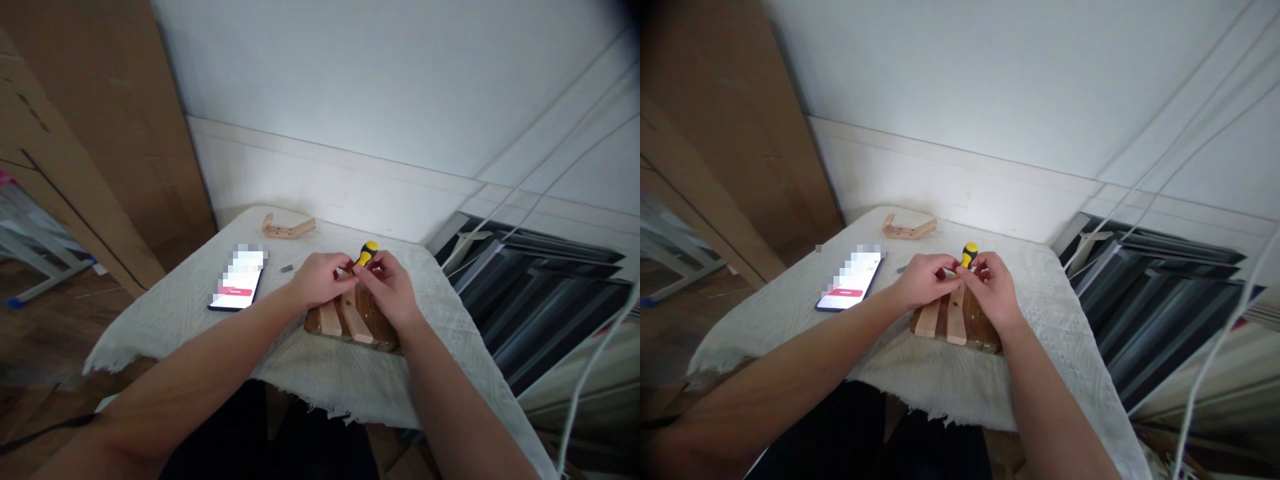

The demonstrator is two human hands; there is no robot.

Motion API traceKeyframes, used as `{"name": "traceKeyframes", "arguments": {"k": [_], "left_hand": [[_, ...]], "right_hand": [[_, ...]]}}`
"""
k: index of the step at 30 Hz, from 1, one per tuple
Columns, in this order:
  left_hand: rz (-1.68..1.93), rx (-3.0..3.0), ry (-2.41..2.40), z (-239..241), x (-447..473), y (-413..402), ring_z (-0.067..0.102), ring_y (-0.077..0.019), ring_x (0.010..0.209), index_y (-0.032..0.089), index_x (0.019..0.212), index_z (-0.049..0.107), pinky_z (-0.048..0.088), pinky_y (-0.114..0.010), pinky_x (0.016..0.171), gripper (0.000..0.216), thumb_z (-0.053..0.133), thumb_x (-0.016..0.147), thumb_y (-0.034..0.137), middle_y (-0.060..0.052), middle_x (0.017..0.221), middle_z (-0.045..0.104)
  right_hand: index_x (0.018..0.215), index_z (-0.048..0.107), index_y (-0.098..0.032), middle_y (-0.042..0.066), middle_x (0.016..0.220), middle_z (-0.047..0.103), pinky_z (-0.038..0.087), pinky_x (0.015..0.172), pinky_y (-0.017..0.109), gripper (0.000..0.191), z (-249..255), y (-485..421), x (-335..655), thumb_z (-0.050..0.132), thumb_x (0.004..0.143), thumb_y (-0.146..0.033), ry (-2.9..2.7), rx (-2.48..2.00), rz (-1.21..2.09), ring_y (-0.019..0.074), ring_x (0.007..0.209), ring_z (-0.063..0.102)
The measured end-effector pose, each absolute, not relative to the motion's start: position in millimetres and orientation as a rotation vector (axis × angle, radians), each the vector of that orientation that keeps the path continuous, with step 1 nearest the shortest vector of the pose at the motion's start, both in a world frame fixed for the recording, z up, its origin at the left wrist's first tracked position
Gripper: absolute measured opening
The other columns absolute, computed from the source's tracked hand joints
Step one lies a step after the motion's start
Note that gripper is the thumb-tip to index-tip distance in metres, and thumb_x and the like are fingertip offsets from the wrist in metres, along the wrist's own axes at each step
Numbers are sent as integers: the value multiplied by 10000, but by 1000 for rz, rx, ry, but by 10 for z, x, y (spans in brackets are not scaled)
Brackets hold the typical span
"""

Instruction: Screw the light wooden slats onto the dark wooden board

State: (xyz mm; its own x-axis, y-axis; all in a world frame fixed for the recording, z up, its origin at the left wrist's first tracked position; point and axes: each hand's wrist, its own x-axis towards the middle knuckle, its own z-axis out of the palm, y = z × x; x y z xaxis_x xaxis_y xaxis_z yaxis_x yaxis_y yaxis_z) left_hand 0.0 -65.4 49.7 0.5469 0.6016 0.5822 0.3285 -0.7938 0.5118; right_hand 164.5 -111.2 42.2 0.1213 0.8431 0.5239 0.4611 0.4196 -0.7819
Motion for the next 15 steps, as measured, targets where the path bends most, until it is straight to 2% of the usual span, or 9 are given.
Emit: {"name": "traceKeyframes", "arguments": {"k": [6,11,15], "left_hand": [[1050,2476,679,521,-18,-639,540,-91,560,146,785,652,358,-186,533,126,561,828,223,2,658,642],[1058,2561,662,514,-15,-642,500,-89,530,140,736,636,338,-193,518,136,545,817,201,11,606,606],[1268,2534,664,517,-36,-681,501,-81,524,151,796,654,354,-194,532,137,544,842,218,7,641,633]], "right_hand": [[873,588,-219,22,865,589,456,650,293,198,453,-1129,1633,625,810,-402,-1550,-1180,393,165,756,550],[755,540,-204,-9,740,558,425,594,271,249,455,-1122,1617,678,759,-412,-1486,-1249,431,144,662,519],[759,552,-202,-21,707,558,400,562,248,271,486,-1111,1642,695,738,-431,-1348,-1203,526,122,613,494]]}}
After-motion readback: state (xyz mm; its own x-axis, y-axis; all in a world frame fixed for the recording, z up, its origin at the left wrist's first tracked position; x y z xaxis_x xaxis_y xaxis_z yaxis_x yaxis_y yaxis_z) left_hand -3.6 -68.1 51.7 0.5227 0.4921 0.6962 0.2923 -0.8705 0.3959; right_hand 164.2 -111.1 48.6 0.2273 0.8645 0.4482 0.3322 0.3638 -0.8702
